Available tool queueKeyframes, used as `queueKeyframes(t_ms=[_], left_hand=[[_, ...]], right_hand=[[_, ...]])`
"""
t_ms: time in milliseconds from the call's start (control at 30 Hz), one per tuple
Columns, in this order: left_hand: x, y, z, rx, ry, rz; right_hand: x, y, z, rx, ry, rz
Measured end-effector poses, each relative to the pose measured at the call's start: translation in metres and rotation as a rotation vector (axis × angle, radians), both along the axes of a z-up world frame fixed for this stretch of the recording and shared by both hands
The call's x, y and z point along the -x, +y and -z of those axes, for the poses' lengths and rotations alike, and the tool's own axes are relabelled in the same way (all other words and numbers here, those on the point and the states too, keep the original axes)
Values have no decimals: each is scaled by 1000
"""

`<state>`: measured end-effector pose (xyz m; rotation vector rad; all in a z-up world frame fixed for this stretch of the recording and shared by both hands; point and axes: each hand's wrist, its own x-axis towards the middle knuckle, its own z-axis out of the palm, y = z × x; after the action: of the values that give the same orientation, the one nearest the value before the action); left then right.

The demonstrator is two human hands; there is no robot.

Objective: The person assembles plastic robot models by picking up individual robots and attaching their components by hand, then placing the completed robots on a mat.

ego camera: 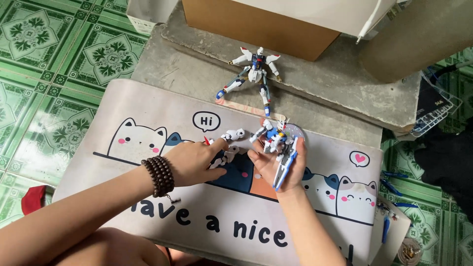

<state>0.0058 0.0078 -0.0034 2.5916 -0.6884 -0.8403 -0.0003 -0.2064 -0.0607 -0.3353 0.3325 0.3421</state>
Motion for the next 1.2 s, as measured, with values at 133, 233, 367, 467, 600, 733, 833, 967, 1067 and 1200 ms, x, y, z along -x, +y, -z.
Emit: queueKeyframes(t_ms=[133,233,367,467,600,733,833,967,1067,1200], left_hand=[[-3,3,5,36,-87,-59],[-5,6,12,174,-136,-169],[-1,3,1,527,-82,-332],[3,-6,-14,778,-8,-371],[9,-14,-40,834,-50,-299],[11,-13,-29,797,-25,-351],[10,-15,-29,799,6,-327],[8,-15,-23,720,-145,-254],[8,-16,-20,671,-223,-229],[9,-13,-3,588,-296,-218]], right_hand=[[3,-4,7,0,17,9],[4,-8,11,-60,15,-29],[5,-7,15,-95,-59,-180],[10,-8,26,-85,-85,-212],[11,-4,25,-27,-136,-291],[15,-8,50,11,-220,-348],[15,-8,49,-5,-228,-395],[9,-10,52,10,-239,-427],[7,-8,48,45,-239,-409],[8,-4,45,109,-221,-372]])
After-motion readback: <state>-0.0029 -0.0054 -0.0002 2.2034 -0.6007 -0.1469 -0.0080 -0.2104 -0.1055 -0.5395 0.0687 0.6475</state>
